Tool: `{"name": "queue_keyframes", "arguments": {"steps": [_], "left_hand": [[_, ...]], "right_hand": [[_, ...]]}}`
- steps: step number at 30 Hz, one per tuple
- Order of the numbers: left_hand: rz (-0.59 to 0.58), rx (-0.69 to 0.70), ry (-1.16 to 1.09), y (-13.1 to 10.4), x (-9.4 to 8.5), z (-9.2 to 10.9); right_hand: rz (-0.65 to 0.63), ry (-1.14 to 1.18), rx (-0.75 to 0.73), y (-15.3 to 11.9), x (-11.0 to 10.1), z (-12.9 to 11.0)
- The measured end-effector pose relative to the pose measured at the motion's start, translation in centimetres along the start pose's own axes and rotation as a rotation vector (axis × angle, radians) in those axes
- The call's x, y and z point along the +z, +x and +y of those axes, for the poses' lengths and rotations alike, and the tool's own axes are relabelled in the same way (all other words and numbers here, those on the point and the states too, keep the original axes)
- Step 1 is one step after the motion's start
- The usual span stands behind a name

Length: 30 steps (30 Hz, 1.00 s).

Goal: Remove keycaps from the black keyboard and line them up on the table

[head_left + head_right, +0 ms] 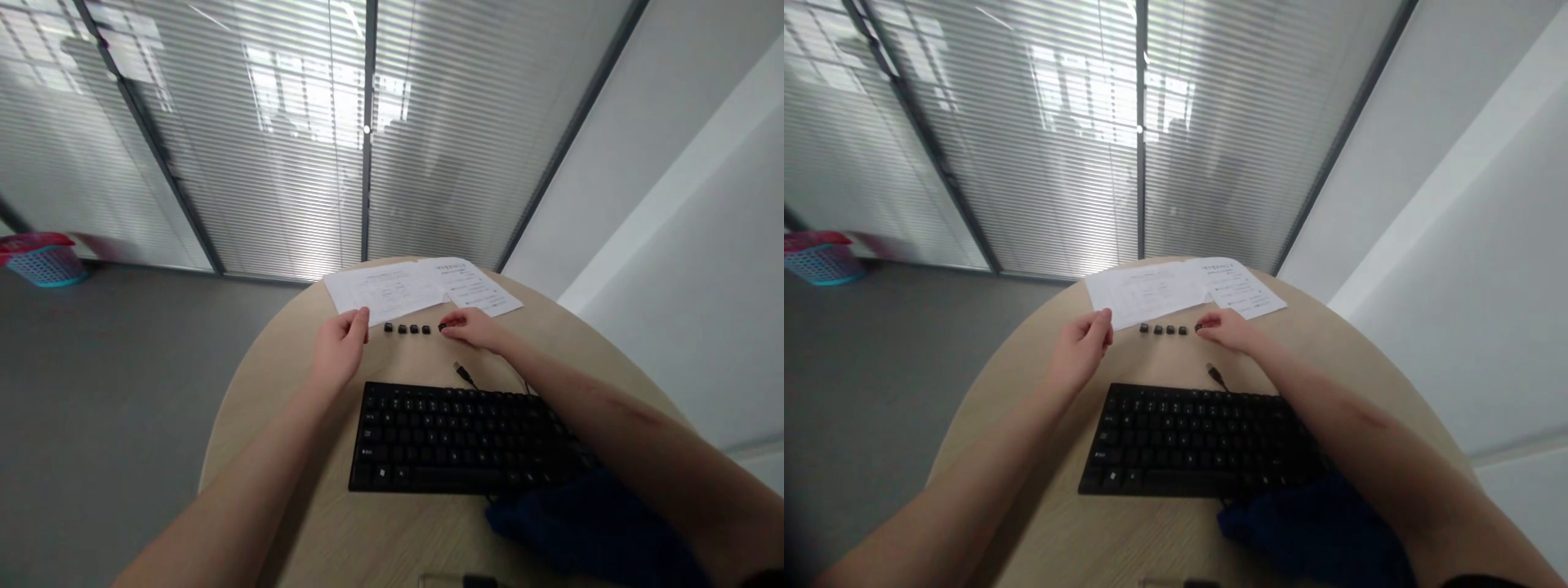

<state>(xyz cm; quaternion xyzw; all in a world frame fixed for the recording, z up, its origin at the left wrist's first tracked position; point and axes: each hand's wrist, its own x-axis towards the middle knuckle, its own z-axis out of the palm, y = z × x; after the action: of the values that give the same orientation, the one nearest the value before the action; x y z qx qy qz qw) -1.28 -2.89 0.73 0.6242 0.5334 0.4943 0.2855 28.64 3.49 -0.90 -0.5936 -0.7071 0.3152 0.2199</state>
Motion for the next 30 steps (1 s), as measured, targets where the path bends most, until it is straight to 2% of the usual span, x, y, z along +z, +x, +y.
{"name": "queue_keyframes", "arguments": {"steps": [7,21,24,27,30], "left_hand": [[0.006,0.005,0.068,0.0,0.2,-0.3],[0.004,0.011,0.128,0.1,0.4,-0.4],[0.010,0.017,0.139,0.1,0.4,-0.5],[-0.023,0.032,0.163,0.1,0.5,-0.4],[-0.170,0.073,0.201,-0.3,0.9,-0.1]], "right_hand": [[-0.035,-0.072,-0.032,1.7,0.5,0.8],[-0.041,-0.257,-0.100,0.8,-0.6,-0.2],[0.011,-0.266,-0.104,-0.9,-1.5,-0.9],[0.046,-0.259,-0.120,-4.3,-2.1,-2.0],[-0.073,-0.265,-0.133,-8.5,-1.7,-3.6]]}}
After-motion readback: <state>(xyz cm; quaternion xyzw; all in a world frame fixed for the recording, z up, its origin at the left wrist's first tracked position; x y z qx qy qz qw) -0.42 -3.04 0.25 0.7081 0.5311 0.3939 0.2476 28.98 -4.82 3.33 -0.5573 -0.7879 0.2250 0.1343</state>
